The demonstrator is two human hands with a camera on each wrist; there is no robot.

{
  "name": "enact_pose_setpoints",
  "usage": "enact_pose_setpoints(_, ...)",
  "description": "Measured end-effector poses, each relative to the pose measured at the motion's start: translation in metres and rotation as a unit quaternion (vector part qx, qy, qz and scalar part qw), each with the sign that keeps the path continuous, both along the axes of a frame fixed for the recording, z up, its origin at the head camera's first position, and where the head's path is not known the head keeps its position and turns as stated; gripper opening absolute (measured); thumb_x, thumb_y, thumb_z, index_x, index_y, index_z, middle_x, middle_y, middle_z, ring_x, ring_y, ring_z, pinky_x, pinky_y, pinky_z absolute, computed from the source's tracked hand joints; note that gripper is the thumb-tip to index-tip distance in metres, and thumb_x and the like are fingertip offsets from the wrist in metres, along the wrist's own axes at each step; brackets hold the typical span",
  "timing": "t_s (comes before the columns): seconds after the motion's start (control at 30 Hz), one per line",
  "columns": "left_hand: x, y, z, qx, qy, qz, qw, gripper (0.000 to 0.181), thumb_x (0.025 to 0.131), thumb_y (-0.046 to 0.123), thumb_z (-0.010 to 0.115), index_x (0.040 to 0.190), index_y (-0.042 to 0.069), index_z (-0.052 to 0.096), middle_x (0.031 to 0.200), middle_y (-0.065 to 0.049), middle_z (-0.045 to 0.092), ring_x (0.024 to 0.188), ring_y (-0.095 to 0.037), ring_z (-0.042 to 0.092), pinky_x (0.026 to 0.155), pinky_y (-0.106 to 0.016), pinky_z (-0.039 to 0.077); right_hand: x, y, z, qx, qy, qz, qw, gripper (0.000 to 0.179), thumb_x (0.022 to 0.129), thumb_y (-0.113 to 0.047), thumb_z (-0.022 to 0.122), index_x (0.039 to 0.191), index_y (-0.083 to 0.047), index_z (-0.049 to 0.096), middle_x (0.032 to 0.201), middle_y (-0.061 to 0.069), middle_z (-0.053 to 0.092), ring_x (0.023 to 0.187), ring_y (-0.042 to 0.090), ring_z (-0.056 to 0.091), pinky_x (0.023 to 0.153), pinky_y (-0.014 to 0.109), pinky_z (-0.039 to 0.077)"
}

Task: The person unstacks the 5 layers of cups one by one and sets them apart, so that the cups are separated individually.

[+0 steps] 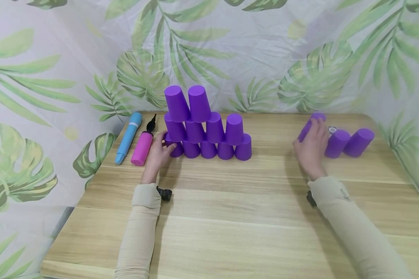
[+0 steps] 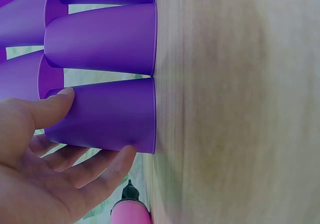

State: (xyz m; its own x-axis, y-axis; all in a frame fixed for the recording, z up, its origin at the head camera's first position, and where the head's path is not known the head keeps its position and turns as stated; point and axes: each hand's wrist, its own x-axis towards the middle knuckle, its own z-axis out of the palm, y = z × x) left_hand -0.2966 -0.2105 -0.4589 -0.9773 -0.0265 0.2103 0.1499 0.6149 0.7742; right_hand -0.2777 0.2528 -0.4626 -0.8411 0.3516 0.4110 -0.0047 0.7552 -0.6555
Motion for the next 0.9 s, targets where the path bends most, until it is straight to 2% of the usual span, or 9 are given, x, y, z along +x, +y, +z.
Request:
enact_pose_setpoints(0.1, 0.001, 0.001, 0.0, 0.0, -0.002, -0.002, 1.0, 0.058, 0.092, 0.008, 0.063, 0.143, -0.003, 0.036, 0.141, -0.024, 0.044, 0.126, -0.038, 0.046, 0.107, -0.047, 0.039, 0.003, -0.006, 0.003, 0.025, 0.052, 0.019, 0.9982, 0.077, 0.074, 0.004, 0.066, 0.142, -0.003, 0.033, 0.154, 0.016, 0.021, 0.143, 0.033, 0.012, 0.118, 0.049, 0.013)
enact_pose_setpoints(0.2, 0.001, 0.002, 0.0, 0.002, -0.002, -0.004, 1.0, 0.058, 0.092, 0.008, 0.062, 0.143, -0.002, 0.036, 0.141, -0.024, 0.045, 0.126, -0.038, 0.047, 0.106, -0.046, 0.04, 0.003, -0.014, 0.012, 0.048, 0.106, 0.046, 0.9922, 0.076, 0.071, 0.007, 0.067, 0.14, -0.001, 0.035, 0.15, 0.019, 0.025, 0.142, 0.033, 0.014, 0.119, 0.046, 0.011)
enact_pose_setpoints(0.4, 0.002, 0.001, 0.0, 0.004, -0.009, 0.0, 0.9999, 0.058, 0.093, 0.008, 0.062, 0.144, 0.0, 0.035, 0.143, -0.023, 0.043, 0.127, -0.038, 0.045, 0.107, -0.047, 0.038, -0.006, -0.042, 0.043, 0.043, 0.175, 0.119, 0.9764, 0.073, 0.075, 0.01, 0.065, 0.14, 0.0, 0.034, 0.15, 0.016, 0.027, 0.14, 0.025, 0.021, 0.117, 0.04, 0.02)
enact_pose_setpoints(0.47, 0.002, -0.001, 0.0, 0.005, -0.009, 0.001, 0.9999, 0.058, 0.093, 0.008, 0.062, 0.144, 0.0, 0.036, 0.142, -0.022, 0.044, 0.127, -0.037, 0.045, 0.108, -0.047, 0.038, -0.011, -0.057, 0.058, 0.028, 0.197, 0.15, 0.9685, 0.07, 0.077, 0.012, 0.063, 0.14, 0.0, 0.036, 0.15, 0.014, 0.029, 0.14, 0.021, 0.023, 0.116, 0.037, 0.021)
enact_pose_setpoints(0.63, 0.001, -0.003, 0.0, 0.008, -0.006, -0.003, 0.9999, 0.058, 0.093, 0.007, 0.061, 0.144, 0.0, 0.035, 0.142, -0.023, 0.044, 0.127, -0.037, 0.045, 0.107, -0.048, 0.039, -0.022, -0.102, 0.095, 0.003, 0.253, 0.239, 0.9377, 0.059, 0.082, 0.01, 0.059, 0.137, 0.003, 0.039, 0.145, 0.015, 0.036, 0.137, 0.02, 0.029, 0.117, 0.033, 0.022)
enact_pose_setpoints(0.7, 0.001, -0.003, 0.0, 0.009, -0.005, -0.004, 0.9999, 0.059, 0.093, 0.006, 0.061, 0.144, -0.001, 0.035, 0.142, -0.023, 0.043, 0.127, -0.038, 0.045, 0.107, -0.048, 0.04, -0.024, -0.123, 0.107, -0.014, 0.249, 0.28, 0.927, 0.055, 0.087, 0.004, 0.059, 0.138, 0.003, 0.039, 0.143, 0.016, 0.038, 0.134, 0.022, 0.035, 0.115, 0.033, 0.025)
enact_pose_setpoints(0.73, 0.001, -0.003, 0.0, 0.01, -0.005, -0.004, 0.9999, 0.059, 0.093, 0.006, 0.061, 0.144, -0.001, 0.034, 0.142, -0.024, 0.043, 0.127, -0.038, 0.045, 0.107, -0.048, 0.04, -0.024, -0.133, 0.113, -0.025, 0.234, 0.299, 0.9247, 0.054, 0.09, -0.001, 0.059, 0.139, 0.002, 0.038, 0.144, 0.015, 0.038, 0.133, 0.022, 0.036, 0.114, 0.032, 0.027)
enact_pose_setpoints(0.8, 0.001, -0.002, 0.0, 0.009, -0.002, -0.004, 0.9999, 0.059, 0.092, 0.005, 0.062, 0.144, -0.002, 0.035, 0.141, -0.024, 0.044, 0.126, -0.039, 0.046, 0.106, -0.048, 0.04, -0.022, -0.152, 0.122, -0.042, 0.196, 0.334, 0.921, 0.056, 0.094, -0.01, 0.059, 0.143, 0.0, 0.034, 0.145, 0.016, 0.037, 0.132, 0.024, 0.039, 0.113, 0.032, 0.03)
enact_pose_setpoints(0.9, 0.001, 0.0, -0.001, 0.007, 0.004, -0.008, 0.9999, 0.058, 0.092, 0.005, 0.062, 0.143, -0.003, 0.036, 0.14, -0.025, 0.044, 0.125, -0.039, 0.047, 0.106, -0.048, 0.04, -0.019, -0.175, 0.133, -0.075, 0.124, 0.367, 0.919, 0.066, 0.095, -0.02, 0.062, 0.148, -0.004, 0.027, 0.148, 0.015, 0.034, 0.133, 0.026, 0.039, 0.112, 0.033, 0.031)
